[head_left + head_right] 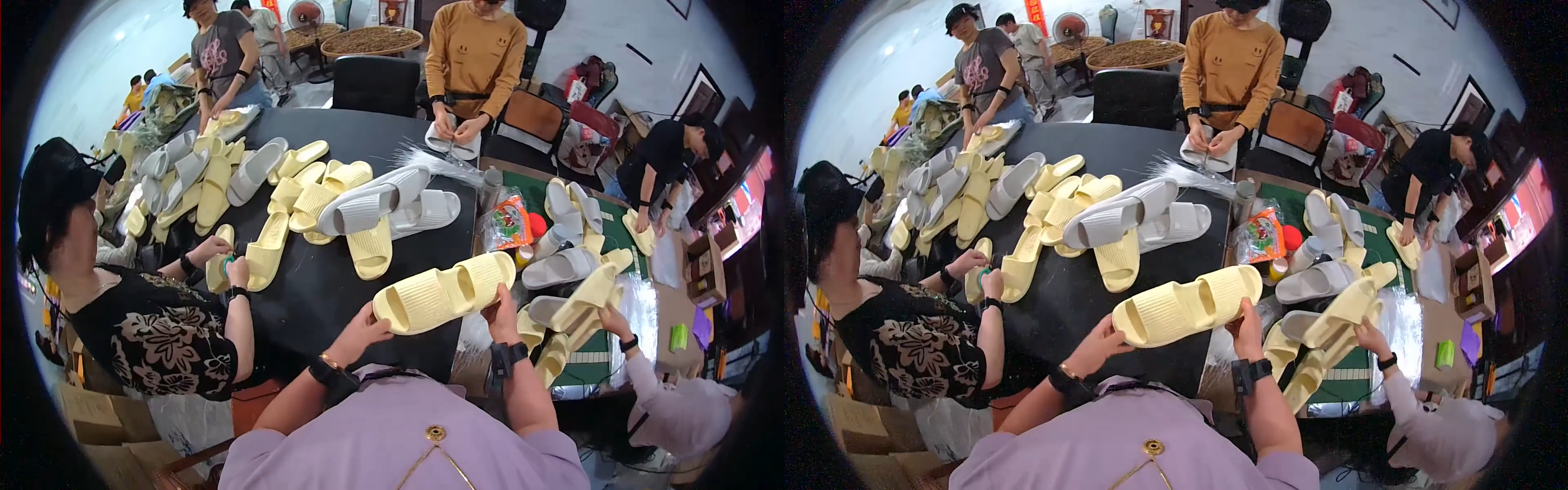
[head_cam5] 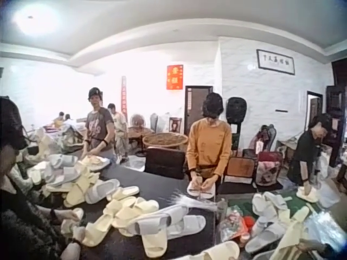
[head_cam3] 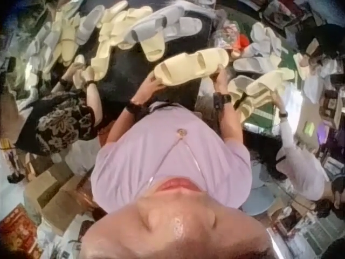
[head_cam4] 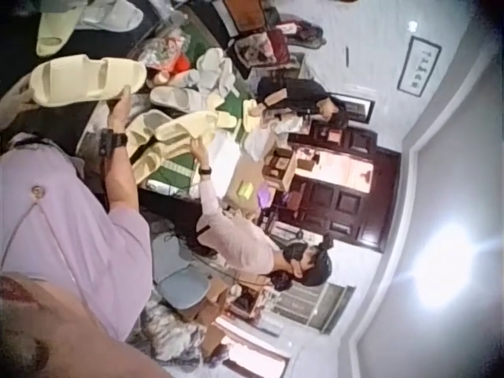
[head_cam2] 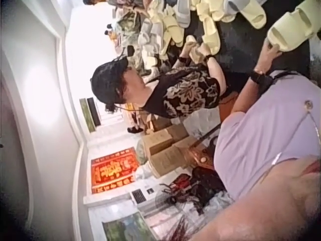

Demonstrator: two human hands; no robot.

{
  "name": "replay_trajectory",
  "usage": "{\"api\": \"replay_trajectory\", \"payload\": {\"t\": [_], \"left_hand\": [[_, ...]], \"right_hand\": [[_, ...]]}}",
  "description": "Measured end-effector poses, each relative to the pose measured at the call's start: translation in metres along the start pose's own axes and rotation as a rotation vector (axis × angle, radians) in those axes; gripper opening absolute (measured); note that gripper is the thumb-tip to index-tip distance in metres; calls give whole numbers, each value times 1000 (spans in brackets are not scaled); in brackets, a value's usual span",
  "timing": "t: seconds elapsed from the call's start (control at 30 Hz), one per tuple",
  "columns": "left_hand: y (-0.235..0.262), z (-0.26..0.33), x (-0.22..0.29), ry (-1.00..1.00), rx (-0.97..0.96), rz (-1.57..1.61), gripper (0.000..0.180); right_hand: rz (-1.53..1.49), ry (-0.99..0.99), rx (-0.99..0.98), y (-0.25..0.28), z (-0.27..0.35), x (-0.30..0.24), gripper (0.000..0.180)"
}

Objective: The recorder and several other workers are assembling and trimming yellow and white foam slippers at a large table.

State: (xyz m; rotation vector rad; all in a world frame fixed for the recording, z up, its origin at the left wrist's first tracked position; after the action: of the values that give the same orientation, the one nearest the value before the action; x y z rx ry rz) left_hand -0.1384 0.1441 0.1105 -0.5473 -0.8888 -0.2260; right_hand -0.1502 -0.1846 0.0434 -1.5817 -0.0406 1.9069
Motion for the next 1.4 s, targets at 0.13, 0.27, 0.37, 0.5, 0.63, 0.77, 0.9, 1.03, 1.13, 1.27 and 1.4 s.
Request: {"api": "replay_trajectory", "payload": {"t": [0.13,0.27,0.37,0.5,0.63,0.77,0.9,1.03,1.13,1.27,1.4], "left_hand": [[4,-8,-13,-95,182,184,39],[13,-9,-6,-183,226,95,38],[16,-6,2,-225,277,-4,34],[33,-2,15,-382,413,-298,28],[57,23,59,-522,611,-693,28],[74,17,80,-531,568,-892,33],[60,-33,78,-434,375,-950,37],[42,-90,40,-418,382,-1036,54],[37,-91,10,-405,466,-1112,63],[44,-76,-35,-330,544,-1173,63],[45,-72,-66,-157,476,-1127,60]], "right_hand": [[-5,-18,40,-14,18,15,41],[-61,-107,30,-11,14,21,40],[-35,-89,99,-7,11,22,37],[123,93,164,17,1,28,37],[304,283,292,108,-34,26,41],[569,312,139,94,-32,3,37],[753,307,-153,37,-42,6,33],[774,461,-277,-18,-51,36,44],[1148,618,-340,-27,-31,48,54],[1416,609,-357,-23,4,58,63],[1295,594,-235,-24,14,65,60]]}}
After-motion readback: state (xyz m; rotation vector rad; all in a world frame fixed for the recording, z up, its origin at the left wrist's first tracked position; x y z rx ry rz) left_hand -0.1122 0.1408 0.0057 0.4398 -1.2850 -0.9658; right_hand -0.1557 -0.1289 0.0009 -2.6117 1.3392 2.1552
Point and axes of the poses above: each hand's wrist, its own z-axis away from the middle knuckle, its own y-axis out of the back of the hand, x = y × z, the point moved 2 cm from there along -z, towards the middle knuckle, and after that the axes turned 12 degrees about y, right-handed, at the moved point
